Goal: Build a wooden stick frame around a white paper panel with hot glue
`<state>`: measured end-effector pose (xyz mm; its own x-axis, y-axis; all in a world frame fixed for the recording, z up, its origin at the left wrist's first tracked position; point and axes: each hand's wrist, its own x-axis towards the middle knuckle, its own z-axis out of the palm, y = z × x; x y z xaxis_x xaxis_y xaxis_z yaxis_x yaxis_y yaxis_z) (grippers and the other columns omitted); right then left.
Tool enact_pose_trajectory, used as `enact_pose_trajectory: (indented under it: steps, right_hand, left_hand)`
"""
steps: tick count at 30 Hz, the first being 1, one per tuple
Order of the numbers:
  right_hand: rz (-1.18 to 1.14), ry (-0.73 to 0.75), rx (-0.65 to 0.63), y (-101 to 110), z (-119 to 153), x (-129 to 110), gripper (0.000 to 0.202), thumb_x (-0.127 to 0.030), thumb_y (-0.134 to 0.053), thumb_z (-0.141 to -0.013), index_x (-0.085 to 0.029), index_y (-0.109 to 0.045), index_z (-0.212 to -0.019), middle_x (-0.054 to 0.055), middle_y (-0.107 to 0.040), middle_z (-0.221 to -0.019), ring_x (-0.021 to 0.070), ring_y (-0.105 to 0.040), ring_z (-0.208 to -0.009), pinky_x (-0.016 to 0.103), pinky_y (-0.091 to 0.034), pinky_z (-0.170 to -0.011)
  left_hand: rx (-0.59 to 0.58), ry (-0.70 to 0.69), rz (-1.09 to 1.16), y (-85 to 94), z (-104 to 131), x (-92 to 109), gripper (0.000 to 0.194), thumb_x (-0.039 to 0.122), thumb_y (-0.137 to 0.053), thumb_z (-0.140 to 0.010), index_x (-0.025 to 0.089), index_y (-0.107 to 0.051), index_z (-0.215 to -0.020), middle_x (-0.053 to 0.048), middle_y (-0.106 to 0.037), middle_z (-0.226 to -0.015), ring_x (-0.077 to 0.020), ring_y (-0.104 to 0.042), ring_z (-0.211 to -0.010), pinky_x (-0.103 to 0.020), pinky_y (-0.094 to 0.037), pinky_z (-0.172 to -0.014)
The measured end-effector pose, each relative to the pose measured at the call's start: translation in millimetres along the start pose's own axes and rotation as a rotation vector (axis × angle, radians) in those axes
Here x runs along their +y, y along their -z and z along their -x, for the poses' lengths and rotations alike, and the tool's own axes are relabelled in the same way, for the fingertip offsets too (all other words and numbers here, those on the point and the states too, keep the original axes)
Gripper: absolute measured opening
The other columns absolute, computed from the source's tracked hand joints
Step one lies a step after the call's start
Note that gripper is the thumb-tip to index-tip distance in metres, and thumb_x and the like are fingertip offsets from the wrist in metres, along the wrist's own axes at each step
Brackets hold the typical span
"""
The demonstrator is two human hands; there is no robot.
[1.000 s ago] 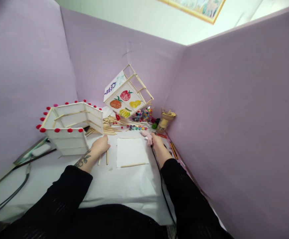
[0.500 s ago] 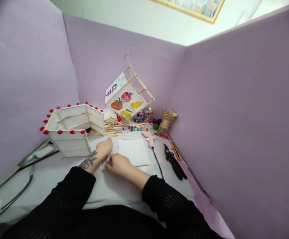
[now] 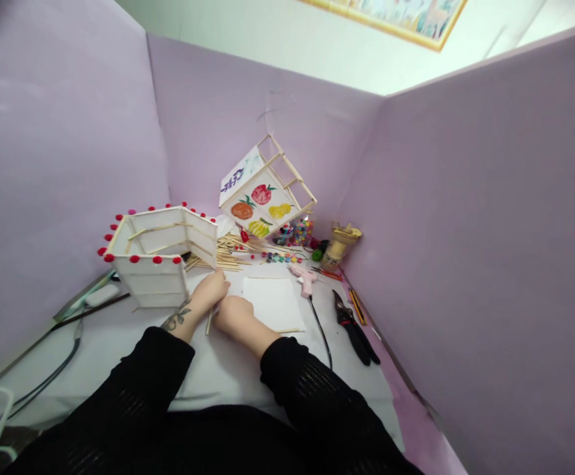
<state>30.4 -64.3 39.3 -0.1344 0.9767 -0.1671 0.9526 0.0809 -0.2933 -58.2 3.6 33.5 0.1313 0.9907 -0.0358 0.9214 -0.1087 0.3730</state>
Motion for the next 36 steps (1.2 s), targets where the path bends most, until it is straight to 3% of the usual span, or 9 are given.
enact_pose_trajectory:
  steps: [5,10,14,18,23,26,29,34,36]
  right_hand:
    - [-0.005,-0.028,0.075,13.4,2.1,11.3,0.03,-0.028,-0.052,-0.079,-0.014,-0.072,-0.097,0.015,-0.073,-0.094,0.0279,-0.069,-0.089,0.031,-0.051,-0.071]
    - [-0.103,-0.019,0.217,23.3,17.7,26.8,0.024,-0.024,-0.05,-0.079,-0.014,-0.071,-0.083,0.015,-0.073,-0.083,0.0254,-0.068,-0.08,0.03,-0.047,-0.068]
    - [-0.508,-0.034,0.274,19.3,31.4,40.8,0.018,-0.022,-0.05,-0.08,-0.015,-0.066,-0.081,0.008,-0.07,-0.073,0.0166,-0.064,-0.064,0.025,-0.045,-0.06]
    - [-1.054,-0.072,0.226,14.7,45.8,52.1,0.031,-0.023,-0.055,-0.073,-0.014,-0.06,-0.103,0.001,-0.067,-0.067,0.0134,-0.06,-0.051,0.023,-0.045,-0.048]
    - [-1.127,0.158,0.348,8.3,64.2,62.2,0.032,-0.031,-0.065,-0.071,-0.016,-0.068,-0.1,0.007,-0.073,-0.082,0.0192,-0.068,-0.071,0.032,-0.054,-0.067]
    - [-0.961,0.267,0.458,6.1,71.8,68.4,0.025,-0.031,-0.064,-0.077,-0.019,-0.072,-0.097,0.009,-0.074,-0.094,0.0209,-0.069,-0.082,0.035,-0.054,-0.077]
    - [-0.8,0.356,0.528,5.4,73.6,76.1,0.021,-0.029,-0.06,-0.083,-0.022,-0.074,-0.096,0.008,-0.074,-0.093,0.0203,-0.068,-0.084,0.035,-0.053,-0.08]
    - [-0.748,0.322,0.524,-0.8,66.1,90.5,0.022,-0.033,-0.058,-0.085,-0.022,-0.074,-0.096,0.007,-0.074,-0.091,0.0197,-0.069,-0.083,0.033,-0.054,-0.079]
    - [-0.737,0.325,0.489,-4.9,62.9,94.7,0.023,-0.034,-0.058,-0.085,-0.022,-0.074,-0.096,0.007,-0.074,-0.091,0.0197,-0.069,-0.083,0.033,-0.054,-0.078]
  left_hand:
    - [0.093,0.011,0.325,0.6,-0.7,1.1,0.036,0.026,-0.066,-0.075,0.013,-0.051,-0.105,-0.013,-0.07,-0.09,-0.0235,-0.067,-0.085,-0.029,-0.047,-0.068]
    - [-0.104,0.039,1.004,2.5,4.9,14.6,0.032,0.017,-0.063,-0.075,0.015,-0.047,-0.103,0.001,-0.064,-0.066,-0.0092,-0.053,-0.051,-0.019,-0.037,-0.048]
    - [-0.257,-0.005,1.275,9.5,11.6,20.7,0.014,0.018,-0.064,-0.075,0.014,-0.053,-0.084,0.0,-0.063,-0.069,-0.0038,-0.047,-0.049,-0.016,-0.037,-0.048]
    - [-0.348,-0.025,1.417,12.4,14.8,22.4,0.008,0.012,-0.064,-0.075,0.013,-0.056,-0.073,0.0,-0.061,-0.07,-0.0019,-0.046,-0.05,-0.014,-0.039,-0.05]
    - [-0.404,0.095,1.558,7.2,19.5,31.9,0.01,0.009,-0.059,-0.081,0.014,-0.057,-0.072,-0.001,-0.061,-0.07,-0.0029,-0.047,-0.051,-0.014,-0.043,-0.05]
    - [-0.435,0.094,1.483,3.0,24.5,38.7,0.01,0.013,-0.056,-0.084,0.015,-0.059,-0.074,-0.003,-0.064,-0.073,-0.0043,-0.049,-0.051,-0.016,-0.045,-0.052]
    - [-0.441,-0.013,1.213,-0.7,24.8,37.5,0.014,0.022,-0.054,-0.086,0.013,-0.064,-0.081,-0.006,-0.068,-0.082,-0.0071,-0.055,-0.056,-0.019,-0.046,-0.054]
    - [-0.043,-0.177,0.463,-5.8,14.3,20.0,0.026,0.026,-0.048,-0.087,0.014,-0.071,-0.095,-0.01,-0.071,-0.104,-0.0198,-0.065,-0.095,-0.027,-0.049,-0.081]
    - [0.005,-0.217,0.234,-8.2,12.2,15.9,0.028,0.028,-0.052,-0.085,0.017,-0.071,-0.102,-0.01,-0.07,-0.112,-0.0218,-0.061,-0.109,-0.028,-0.044,-0.092]
